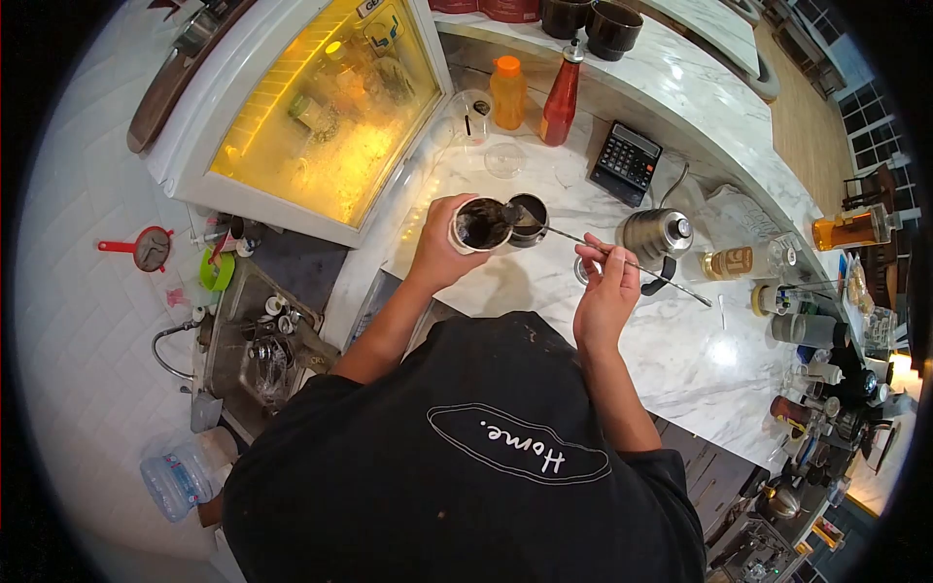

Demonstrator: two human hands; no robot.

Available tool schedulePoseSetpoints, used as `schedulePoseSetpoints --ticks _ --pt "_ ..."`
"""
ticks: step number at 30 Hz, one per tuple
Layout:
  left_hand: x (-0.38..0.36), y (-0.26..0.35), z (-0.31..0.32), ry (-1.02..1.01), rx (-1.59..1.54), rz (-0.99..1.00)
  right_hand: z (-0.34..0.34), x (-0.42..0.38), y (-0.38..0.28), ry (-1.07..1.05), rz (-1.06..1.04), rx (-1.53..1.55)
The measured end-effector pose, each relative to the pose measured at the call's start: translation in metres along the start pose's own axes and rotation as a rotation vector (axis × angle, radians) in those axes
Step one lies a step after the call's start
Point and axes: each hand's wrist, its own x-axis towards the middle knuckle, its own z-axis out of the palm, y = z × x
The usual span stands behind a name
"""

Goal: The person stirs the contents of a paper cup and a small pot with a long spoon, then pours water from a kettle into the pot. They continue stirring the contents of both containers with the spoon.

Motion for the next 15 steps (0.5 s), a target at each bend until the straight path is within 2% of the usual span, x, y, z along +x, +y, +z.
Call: schedulePoseSetpoints --ticks 5,15 --pt "-0.016 -0.016 -0.008 0.073 0.008 -0.139 -0.008 0.013 0.010 0.048 -0.048 -0.087" --pt "-0.033 -0.050 0.007 0.144 -0.011 -0.172 -0.016 0.023 0.050 -0.100 -0.233 -0.449"
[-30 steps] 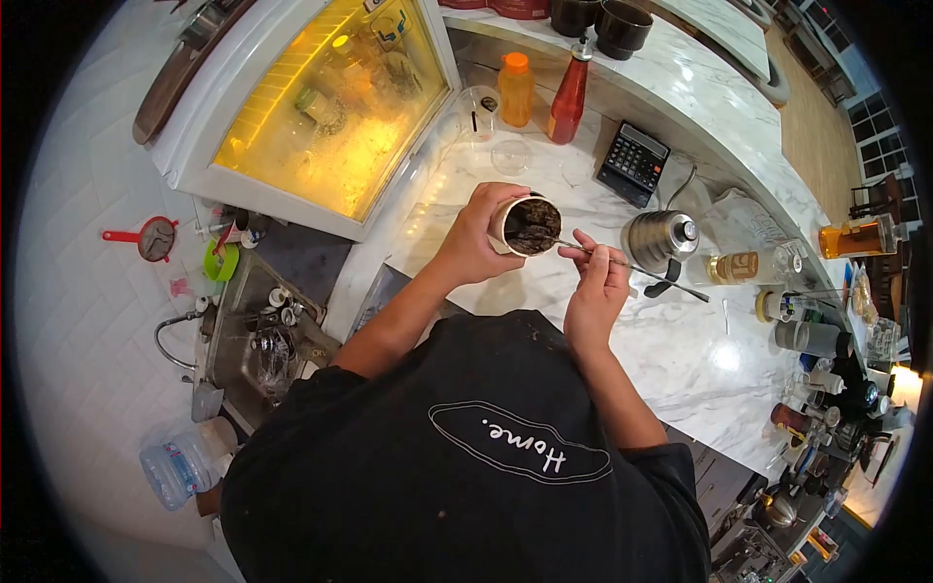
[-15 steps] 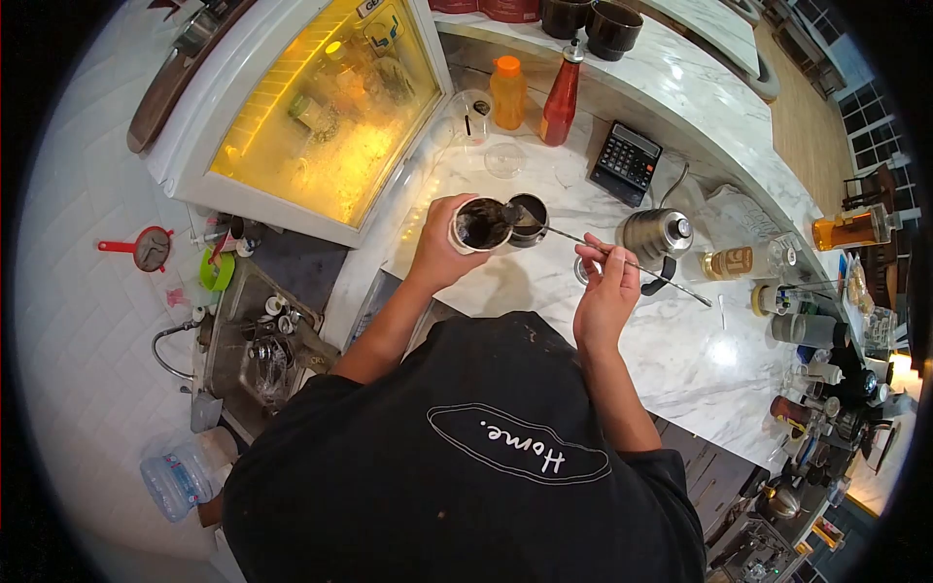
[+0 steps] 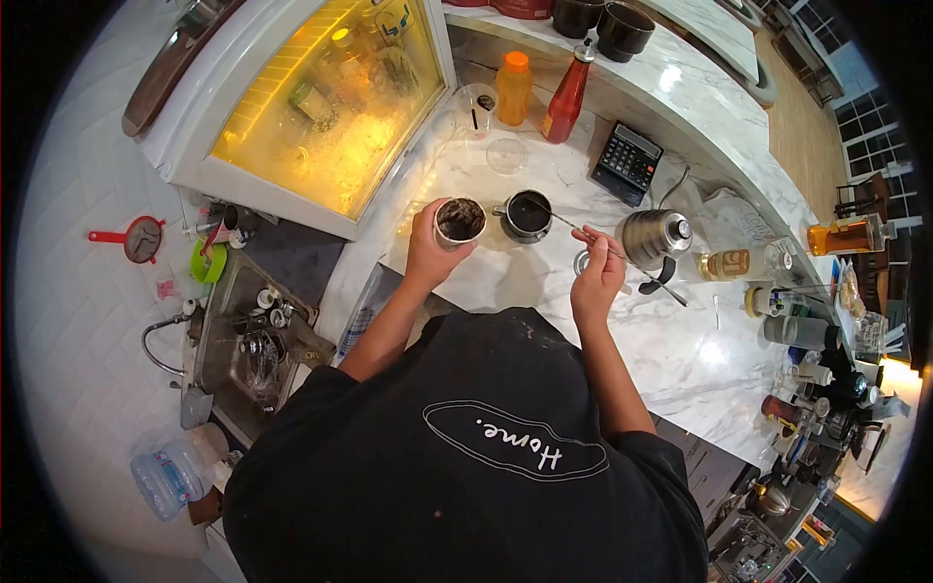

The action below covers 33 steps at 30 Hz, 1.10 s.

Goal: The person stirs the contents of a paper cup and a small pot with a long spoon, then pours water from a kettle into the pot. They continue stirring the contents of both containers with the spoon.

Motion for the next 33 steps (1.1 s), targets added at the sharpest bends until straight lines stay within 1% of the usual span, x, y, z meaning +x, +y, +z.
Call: schedulePoseSetpoints --ticks 5,8,9,11,14,16,19,22,25,28,29,33 --pt "0.004 -0.023 0.014 0.016 -0.050 -0.078 0.003 -0.002 -0.009 -0.078 -0.097 -0.165" --pt "0.013 -0.032 0.022 0.032 -0.153 -0.142 -0.003 -0.002 -0.002 -0.122 -0.148 -0.416" --pt "0.016 -0.033 0.024 0.038 -0.195 -0.165 -0.003 -0.002 -0.001 -0.122 -0.200 -0.431" --pt "0.023 -0.035 0.026 0.042 -0.146 -0.180 -0.002 -0.003 -0.001 -0.123 -0.304 -0.463" --pt "0.038 -0.047 0.034 0.027 -0.106 -0.186 0.001 -0.002 0.001 -0.160 -0.372 -0.452" --pt "0.044 -0.056 0.037 -0.007 -0.076 -0.198 0.003 0.001 0.002 -0.165 -0.371 -0.471" --pt "0.045 -0.055 0.039 0.049 0.019 -0.144 0.004 0.004 0.003 -0.157 -0.381 -0.501" --pt "0.031 -0.029 0.027 0.223 0.316 0.121 -0.002 0.004 0.000 -0.154 -0.428 -0.564" --pt "0.017 -0.001 0.015 0.201 0.436 0.270 -0.002 -0.001 -0.002 -0.164 -0.462 -0.568" --pt "0.016 0.014 0.015 0.099 0.375 0.372 0.003 -0.006 -0.006 -0.190 -0.465 -0.583" --pt "0.017 0.020 0.017 0.078 0.321 0.352 0.005 -0.005 -0.008 -0.200 -0.468 -0.595" --pt "0.028 0.032 0.024 0.051 0.330 0.404 0.003 0.001 -0.008 -0.190 -0.477 -0.623"
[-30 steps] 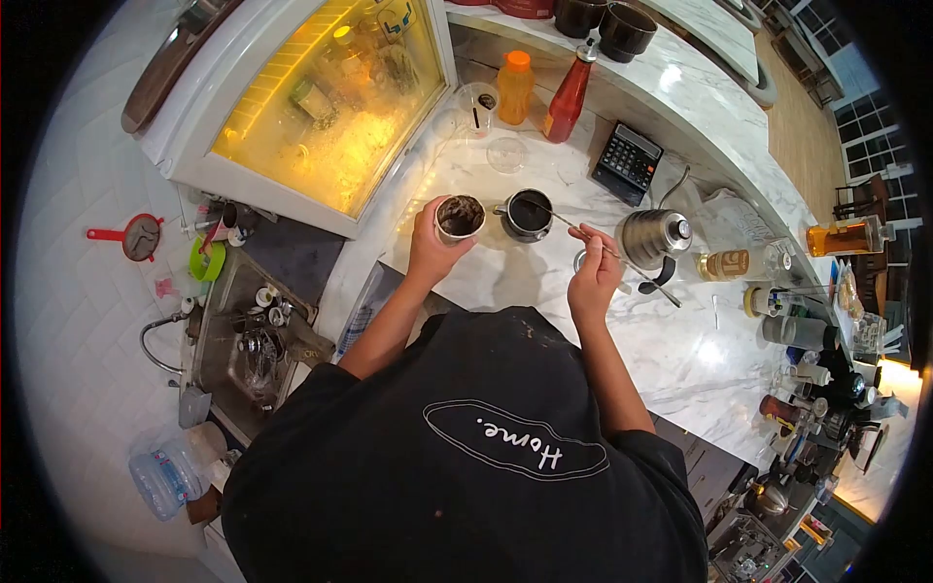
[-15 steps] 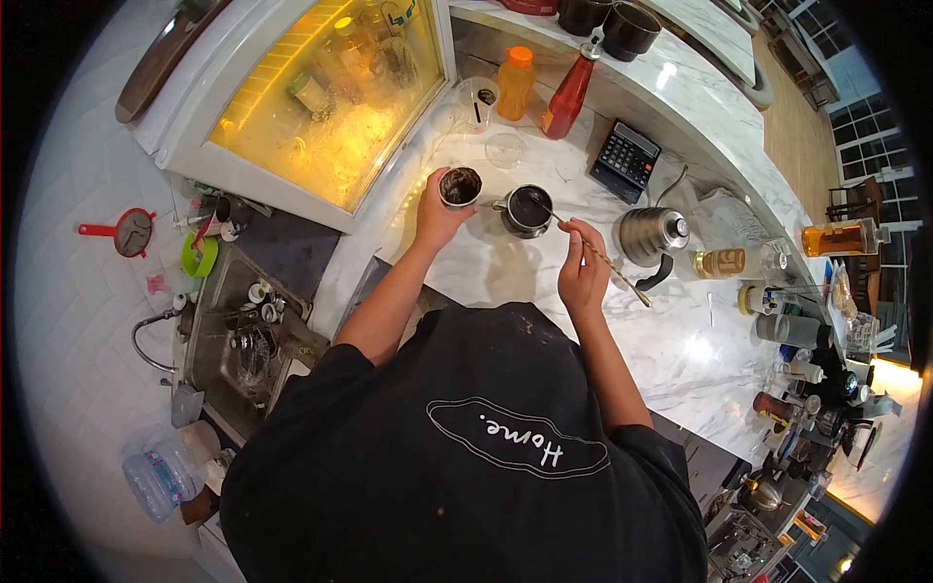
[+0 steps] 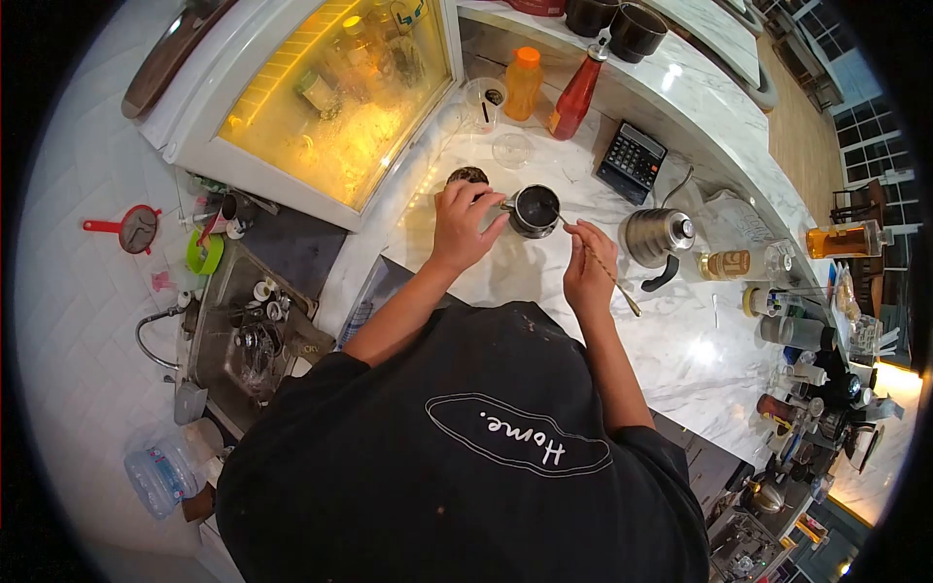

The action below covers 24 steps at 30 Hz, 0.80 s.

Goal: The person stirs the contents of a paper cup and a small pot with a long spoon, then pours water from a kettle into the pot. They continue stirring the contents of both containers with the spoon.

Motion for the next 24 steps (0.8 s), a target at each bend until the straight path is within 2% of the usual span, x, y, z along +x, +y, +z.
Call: schedulePoseSetpoints --ticks 8,17,20,24 --pt "0.014 -0.009 0.005 -0.081 0.030 0.006 -0.006 0.002 -0.009 -0.096 -0.100 -0.033" --pt "0.018 -0.009 0.002 -0.142 0.002 -0.017 -0.005 0.000 -0.003 -0.063 -0.094 -0.057" --pt "0.020 -0.008 0.003 -0.148 0.015 -0.023 -0.001 0.001 -0.008 -0.096 -0.158 -0.012" --pt "0.025 -0.007 -0.001 -0.187 0.006 -0.040 -0.002 0.007 -0.003 -0.088 -0.103 -0.043"
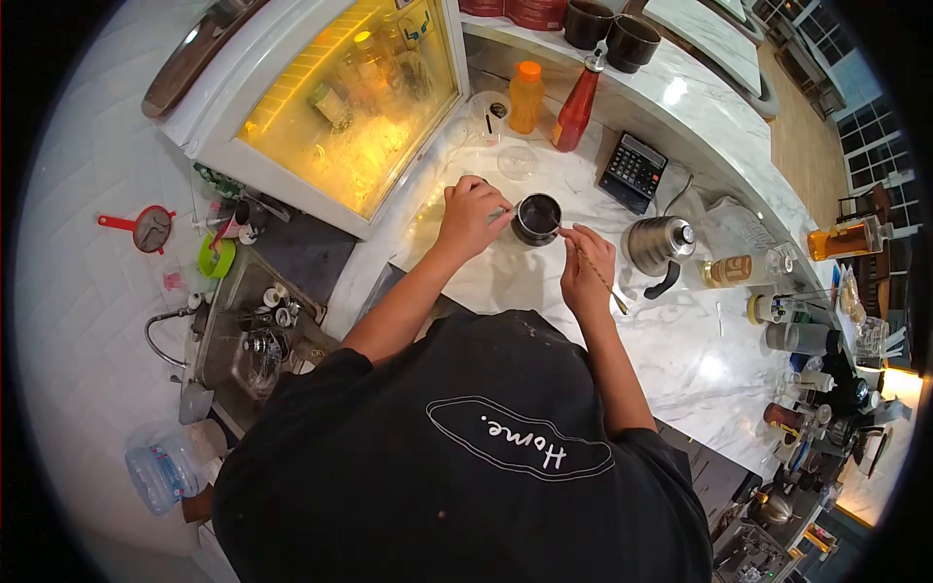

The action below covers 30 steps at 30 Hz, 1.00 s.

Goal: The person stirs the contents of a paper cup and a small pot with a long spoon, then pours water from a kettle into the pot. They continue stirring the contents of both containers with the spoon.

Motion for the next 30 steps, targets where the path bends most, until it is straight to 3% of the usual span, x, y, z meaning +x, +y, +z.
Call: schedulePoseSetpoints --ticks 30 --pt "0.005 -0.003 -0.004 -0.068 0.003 0.011 -0.001 -0.010 0.005 0.042 0.027 0.024"
